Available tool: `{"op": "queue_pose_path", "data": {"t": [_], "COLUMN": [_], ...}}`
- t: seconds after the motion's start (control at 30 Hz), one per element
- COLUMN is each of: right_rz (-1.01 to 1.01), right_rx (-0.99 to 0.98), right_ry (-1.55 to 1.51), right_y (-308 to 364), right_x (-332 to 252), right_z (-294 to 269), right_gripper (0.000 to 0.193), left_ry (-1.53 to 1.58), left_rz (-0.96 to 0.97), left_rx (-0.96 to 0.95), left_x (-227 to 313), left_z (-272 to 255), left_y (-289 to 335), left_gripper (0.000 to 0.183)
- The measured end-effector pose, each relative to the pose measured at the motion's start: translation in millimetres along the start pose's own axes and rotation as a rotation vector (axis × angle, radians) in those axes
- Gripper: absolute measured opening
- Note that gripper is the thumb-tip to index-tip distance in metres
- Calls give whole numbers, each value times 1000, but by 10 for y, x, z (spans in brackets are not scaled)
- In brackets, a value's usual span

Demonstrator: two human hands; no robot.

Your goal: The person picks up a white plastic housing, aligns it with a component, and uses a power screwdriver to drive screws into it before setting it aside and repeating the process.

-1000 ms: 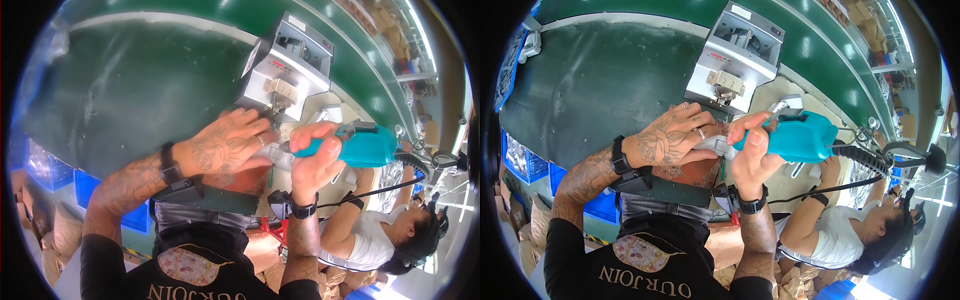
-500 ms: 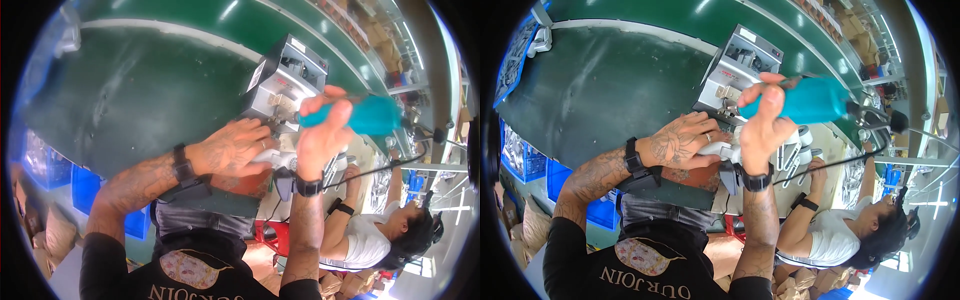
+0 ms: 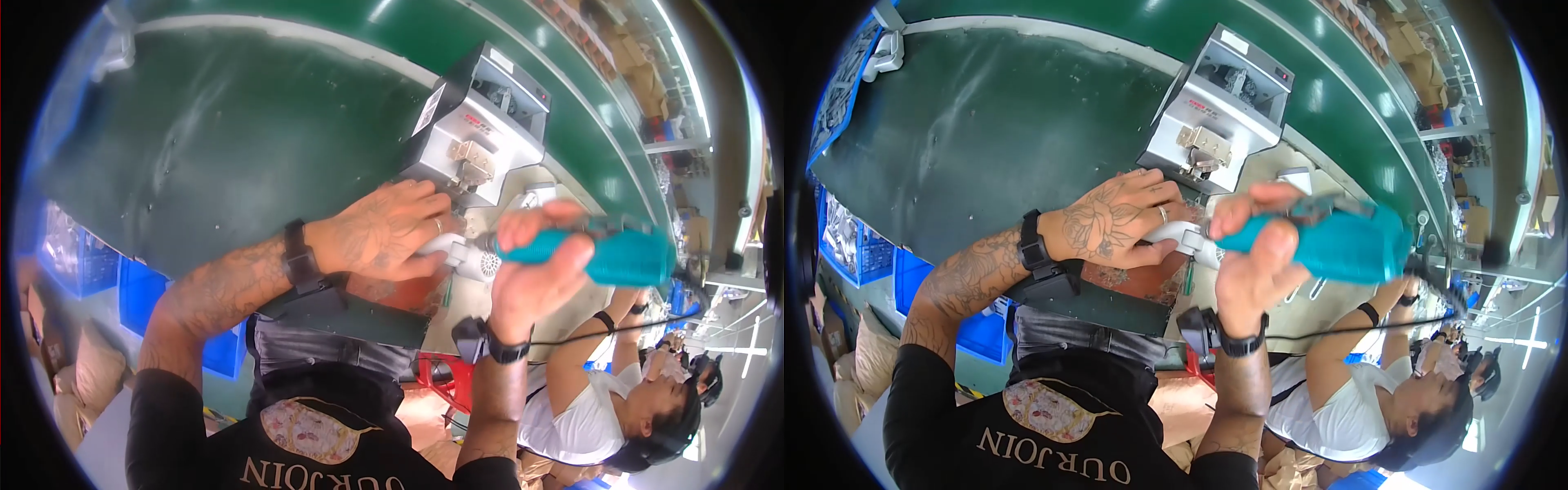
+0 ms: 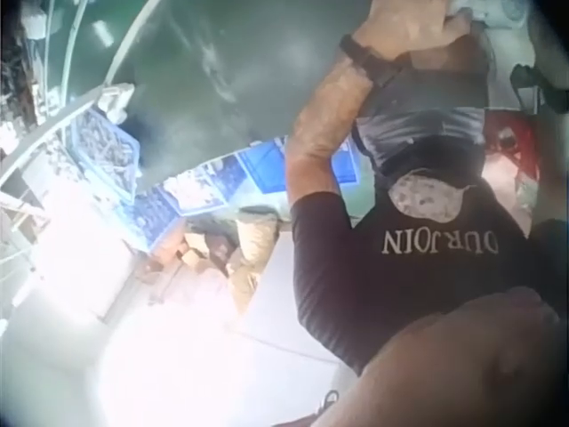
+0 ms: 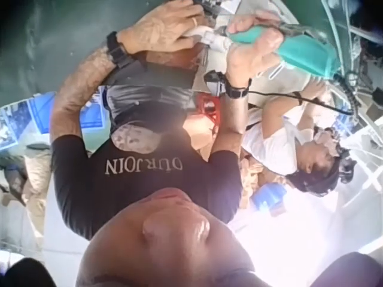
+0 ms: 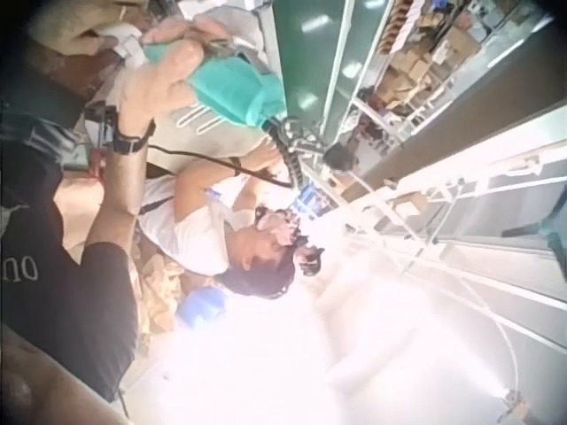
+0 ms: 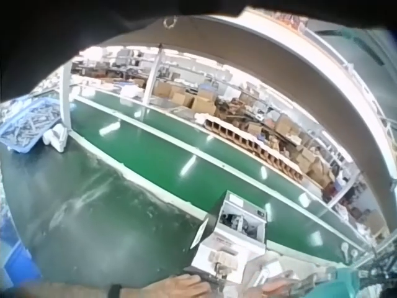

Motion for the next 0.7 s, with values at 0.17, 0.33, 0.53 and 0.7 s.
{"op": "queue_pose_path", "data": {"t": [0.17, 0.33, 0.53, 0.7], "right_rz": [20, 35, 30, 39], "right_rx": [8, 44, 27, 12], "right_ry": [104, 124, 73, 81], "right_y": [258, 283, 261, 302], "right_x": [2, 67, 48, 171], "right_z": [-147, -191, -229, -205], "right_gripper": [65, 67, 66, 61], "left_ry": [10, 14, 16, 32], "left_rz": [-9, -24, -12, -53], "left_rx": [-40, -44, -38, -129], "left_x": [36, 3, 35, 7], "left_z": [2, 57, 29, 80], "left_y": [-28, -1, -39, -16], "left_gripper": [36, 30, 27, 30]}}
Point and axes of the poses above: each hand's wrist, its own y-axis away from the middle knuckle, its own z-axis out of the palm, x = y × z, the point moved 8 cm from there along -y, towards the middle knuckle, and after that the axes turned 4 degrees about x, right-handed, at the moved point
